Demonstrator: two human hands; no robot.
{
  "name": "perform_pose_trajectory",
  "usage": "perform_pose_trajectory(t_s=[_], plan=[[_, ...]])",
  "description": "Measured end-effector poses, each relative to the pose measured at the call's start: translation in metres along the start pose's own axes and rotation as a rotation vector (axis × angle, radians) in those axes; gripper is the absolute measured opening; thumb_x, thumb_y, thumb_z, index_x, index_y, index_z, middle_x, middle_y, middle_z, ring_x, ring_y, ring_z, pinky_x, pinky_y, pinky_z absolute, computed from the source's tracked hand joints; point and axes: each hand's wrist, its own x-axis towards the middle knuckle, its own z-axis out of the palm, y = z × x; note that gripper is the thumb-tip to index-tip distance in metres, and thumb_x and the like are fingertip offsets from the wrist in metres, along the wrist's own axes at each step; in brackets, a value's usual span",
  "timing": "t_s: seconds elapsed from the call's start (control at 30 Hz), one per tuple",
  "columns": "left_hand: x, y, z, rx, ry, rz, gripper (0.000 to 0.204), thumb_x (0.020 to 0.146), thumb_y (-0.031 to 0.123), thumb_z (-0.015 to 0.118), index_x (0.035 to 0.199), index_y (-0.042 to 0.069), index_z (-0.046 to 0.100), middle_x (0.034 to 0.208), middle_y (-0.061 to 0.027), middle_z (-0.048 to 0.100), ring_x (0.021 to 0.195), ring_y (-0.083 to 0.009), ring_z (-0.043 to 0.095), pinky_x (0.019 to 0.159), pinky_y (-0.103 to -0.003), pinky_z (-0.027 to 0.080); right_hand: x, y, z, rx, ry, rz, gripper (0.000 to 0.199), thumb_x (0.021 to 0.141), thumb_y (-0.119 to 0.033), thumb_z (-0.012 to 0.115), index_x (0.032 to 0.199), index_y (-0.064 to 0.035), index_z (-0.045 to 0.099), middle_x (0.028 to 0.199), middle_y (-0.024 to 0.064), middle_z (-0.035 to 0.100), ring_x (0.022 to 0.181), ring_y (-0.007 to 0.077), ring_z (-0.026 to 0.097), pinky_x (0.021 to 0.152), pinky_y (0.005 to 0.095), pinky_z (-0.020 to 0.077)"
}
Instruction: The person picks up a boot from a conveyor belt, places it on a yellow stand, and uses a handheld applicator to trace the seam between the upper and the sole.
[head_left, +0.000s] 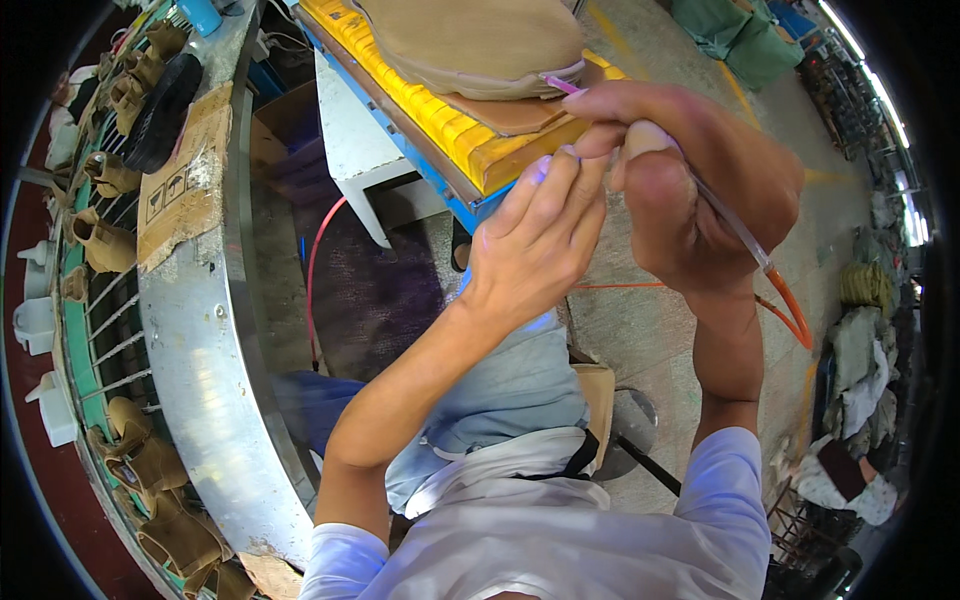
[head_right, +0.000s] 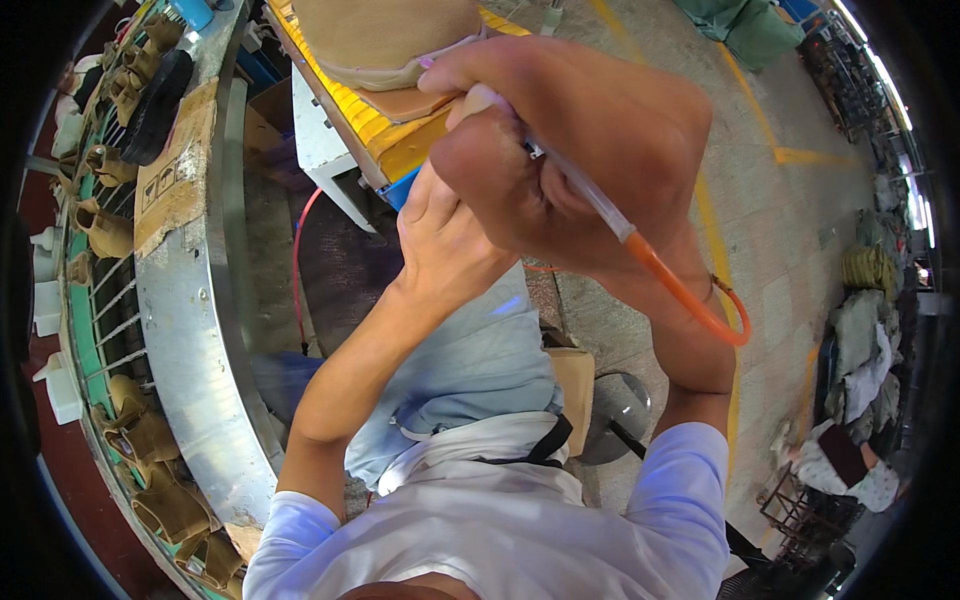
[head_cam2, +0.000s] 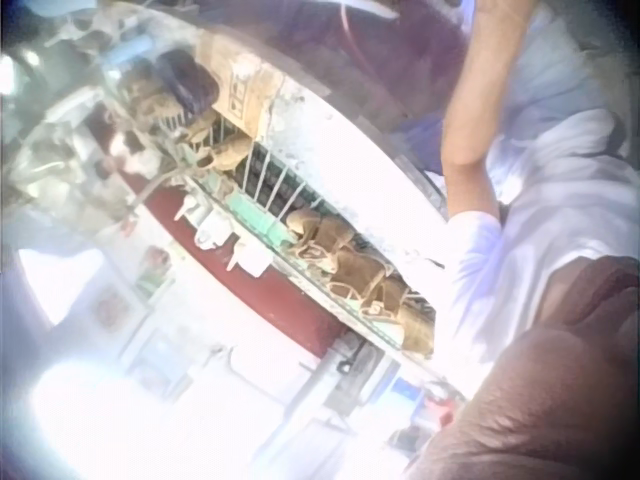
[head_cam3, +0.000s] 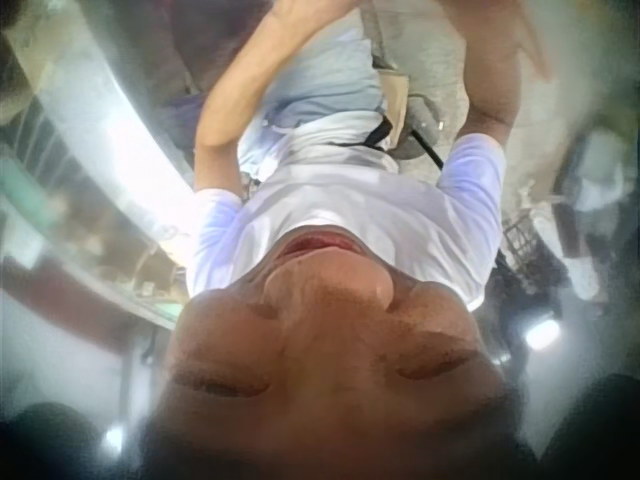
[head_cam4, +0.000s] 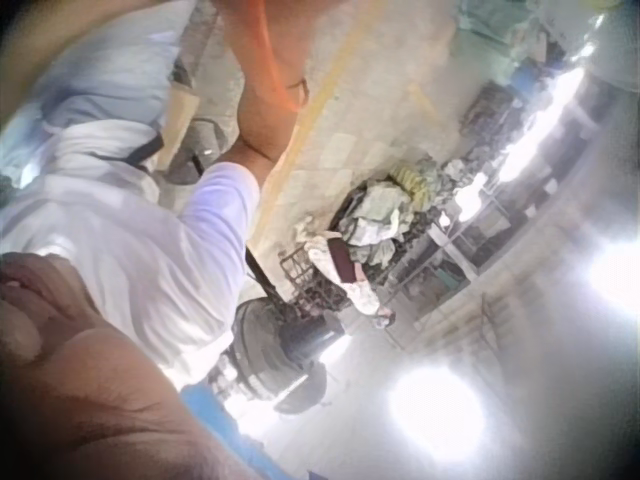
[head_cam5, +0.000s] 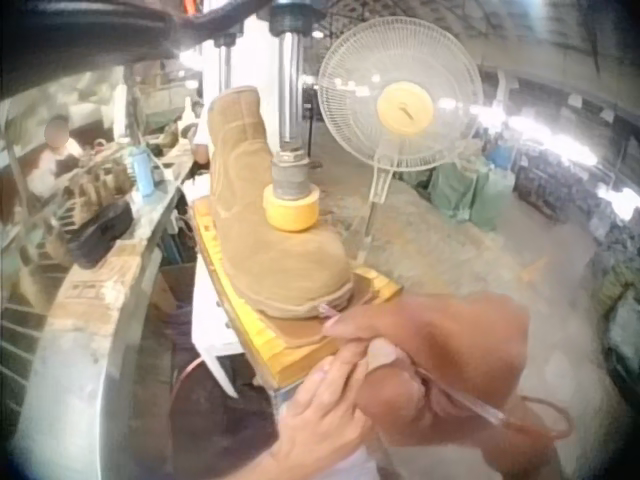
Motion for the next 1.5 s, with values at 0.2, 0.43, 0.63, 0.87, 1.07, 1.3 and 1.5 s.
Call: perform_pose_trajectory(t_s=[0.2,0.43,0.63,0.87,1.07,1.3,1.5], plan=[[-0.002,-0.015,-0.020,-0.087,0.031,-0.010,0.020,0.075,0.012,0.069,0.094,0.005,0.074,0.126,-0.0078,0.070,0.117,-0.0249,0.060,0.099,-0.037,0.050,-0.005,0.003,0.008,0.111,0.049,0.006,0.035,0.101,-0.020,0.050,0.099,0.0044,0.075,0.078,0.0113,0.074,0.059,0.0128,0.065,0.055,0.0249,0.0519],[-0.013,-0.042,-0.051,-0.125,0.033,-0.015,0.021,0.066,0.006,0.078,0.087,0.002,0.074,0.103,-0.0121,0.073,0.105,-0.0346,0.061,0.090,-0.045,0.051,-0.008,0.000,0.027,0.264,0.097,0.107,0.033,0.098,-0.019,0.051,0.100,0.0051,0.075,0.082,0.0122,0.075,0.056,0.0139,0.063,0.053,0.0266,0.0515],[-0.031,-0.070,-0.058,-0.091,0.165,-0.028,0.018,0.073,0.012,0.070,0.089,0.010,0.077,0.117,-0.0007,0.076,0.108,-0.0268,0.058,0.097,-0.041,0.048,-0.007,-0.016,0.051,0.262,0.077,0.107,0.027,0.094,-0.016,0.056,0.100,0.0024,0.075,0.077,0.0105,0.073,0.057,0.0170,0.065,0.053,0.0298,0.0523],[-0.047,-0.111,-0.069,-0.090,0.298,-0.071,0.011,0.079,0.009,0.069,0.089,0.009,0.074,0.102,-0.0033,0.076,0.098,-0.0278,0.063,0.098,-0.044,0.050,0.004,-0.021,0.095,0.250,0.254,0.016,0.023,0.072,-0.007,0.066,0.094,-0.0024,0.073,0.069,0.0066,0.063,0.053,0.0201,0.061,0.048,0.0311,0.0482],[-0.049,-0.143,-0.059,-0.078,0.470,-0.203,0.012,0.093,0.004,0.053,0.102,-0.001,0.060,0.100,-0.0164,0.067,0.102,-0.0343,0.064,0.101,-0.051,0.051,0.021,-0.018,0.124,0.328,0.304,0.063,0.023,0.075,-0.003,0.061,0.094,-0.0011,0.074,0.069,0.0089,0.064,0.053,0.0206,0.060,0.049,0.0315,0.0476],[-0.035,-0.178,-0.082,-0.486,0.417,-0.610,0.043,0.106,0.025,0.040,0.132,-0.008,0.053,0.125,-0.0234,0.063,0.116,-0.0315,0.063,0.104,-0.042,0.047,0.034,0.008,0.168,0.286,0.294,0.058,0.026,0.074,-0.004,0.067,0.099,-0.0082,0.073,0.068,0.0051,0.060,0.055,0.0236,0.061,0.052,0.0347,0.0499],[-0.004,-0.183,-0.099,-0.035,0.001,-0.705,0.069,0.102,0.036,0.061,0.150,-0.008,0.038,0.137,-0.0310,0.058,0.124,-0.0392,0.060,0.107,-0.045,0.046,0.034,0.051,0.179,0.186,0.258,0.024,0.027,0.077,-0.005,0.065,0.102,-0.0083,0.074,0.076,0.0066,0.065,0.062,0.0258,0.065,0.057,0.0351,0.0522]])
